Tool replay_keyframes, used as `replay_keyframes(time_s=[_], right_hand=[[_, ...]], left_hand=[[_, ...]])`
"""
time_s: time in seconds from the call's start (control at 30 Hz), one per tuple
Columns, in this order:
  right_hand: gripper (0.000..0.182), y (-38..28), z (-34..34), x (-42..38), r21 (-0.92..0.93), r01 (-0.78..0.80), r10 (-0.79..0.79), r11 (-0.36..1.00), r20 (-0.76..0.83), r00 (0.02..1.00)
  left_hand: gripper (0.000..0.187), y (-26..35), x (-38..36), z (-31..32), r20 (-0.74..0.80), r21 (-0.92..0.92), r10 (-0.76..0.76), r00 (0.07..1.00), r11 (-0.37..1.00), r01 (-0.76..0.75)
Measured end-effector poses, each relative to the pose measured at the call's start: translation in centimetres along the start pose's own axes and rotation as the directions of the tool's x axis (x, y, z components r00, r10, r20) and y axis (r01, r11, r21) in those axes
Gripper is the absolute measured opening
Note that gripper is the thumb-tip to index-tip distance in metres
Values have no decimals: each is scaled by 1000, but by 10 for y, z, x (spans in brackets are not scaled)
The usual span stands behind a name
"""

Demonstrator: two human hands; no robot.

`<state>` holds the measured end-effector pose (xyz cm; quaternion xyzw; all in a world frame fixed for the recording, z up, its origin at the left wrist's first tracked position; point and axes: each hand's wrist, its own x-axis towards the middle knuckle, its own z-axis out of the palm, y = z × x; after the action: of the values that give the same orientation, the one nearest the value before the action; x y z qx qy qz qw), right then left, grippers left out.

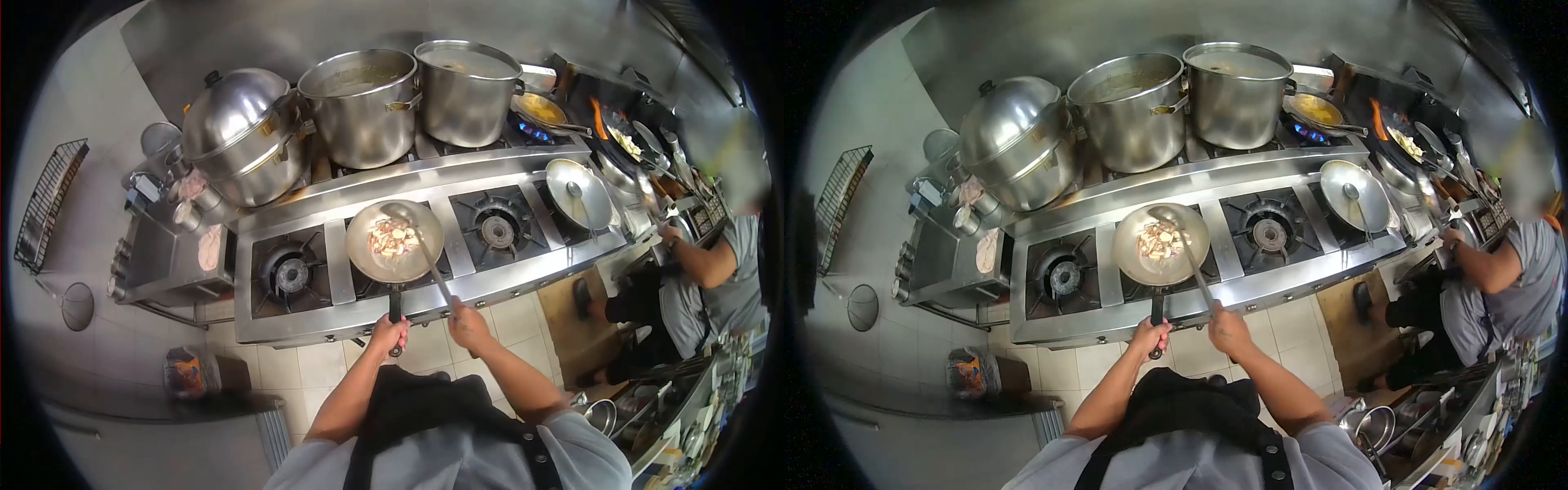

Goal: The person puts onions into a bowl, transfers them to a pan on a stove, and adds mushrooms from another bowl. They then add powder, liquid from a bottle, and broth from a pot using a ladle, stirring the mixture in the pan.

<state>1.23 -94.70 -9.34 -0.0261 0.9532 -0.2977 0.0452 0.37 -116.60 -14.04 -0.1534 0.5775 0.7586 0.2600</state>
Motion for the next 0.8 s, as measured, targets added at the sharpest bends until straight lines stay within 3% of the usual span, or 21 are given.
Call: replay_keyframes(time_s=[0.03, 0.07, 0.13, 0.27, 0.4, 0.43, 0.47, 0.53, 0.57, 0.6, 0.67, 0.73, 0.8], right_hand=[[47, -3, 9, 4, -82, -59, 67, 995, 105, 992], [47, 0, 10, 2, -87, -58, 66, 995, 100, 993], [49, -14, -15, -20, -65, 88, -80, 994, 109, 991], [42, -15, -35, -55, -201, -7, 20, 980, 63, 998], [42, 3, -17, -58, -234, -78, 62, 969, -74, 995], [38, 1, -25, -57, 202, -197, 168, 959, 152, 974], [34, -3, -35, -53, 571, -349, 132, 743, 386, 913], [34, -30, -68, -55, 855, -410, 70, 318, 410, 909], [36, -24, -78, -51, 903, -403, -5, 147, 408, 913], [36, -20, -93, -43, 910, -388, -13, 144, 394, 919], [38, -13, -136, -18, 971, -214, -183, -106, 192, 964], [39, -14, -200, 27, 988, -81, -260, -134, 44, 965], [42, -17, -278, 80, 1000, 17, -225, 0, -16, 974]], left_hand=[[17, -1, 3, -4, 2, 17, -40, 999, 999, 40], [19, 1, 7, -8, 7, 35, -74, 997, 997, 74], [19, 3, 6, -15, 15, 25, -90, 996, 996, 90], [19, 1, 8, -43, 161, -224, -168, 973, 954, 201], [18, 6, 11, -52, 177, -35, -69, 982, 996, 77], [17, 16, 7, -50, 168, 14, -108, 980, 994, 107], [17, 16, 8, -52, 156, 11, -126, 980, 992, 126], [17, 32, 0, -46, 201, 35, -75, 977, 997, 69], [18, 45, -7, -37, 189, 3, -77, 979, 997, 78], [19, 53, -7, -31, 189, -6, -71, 979, 997, 73], [21, 72, -4, -13, 216, -41, -55, 975, 997, 65], [21, 93, -4, 11, 211, -20, -41, 977, 999, 47], [21, 115, -2, 43, 208, -7, -16, 978, 1000, 17]])
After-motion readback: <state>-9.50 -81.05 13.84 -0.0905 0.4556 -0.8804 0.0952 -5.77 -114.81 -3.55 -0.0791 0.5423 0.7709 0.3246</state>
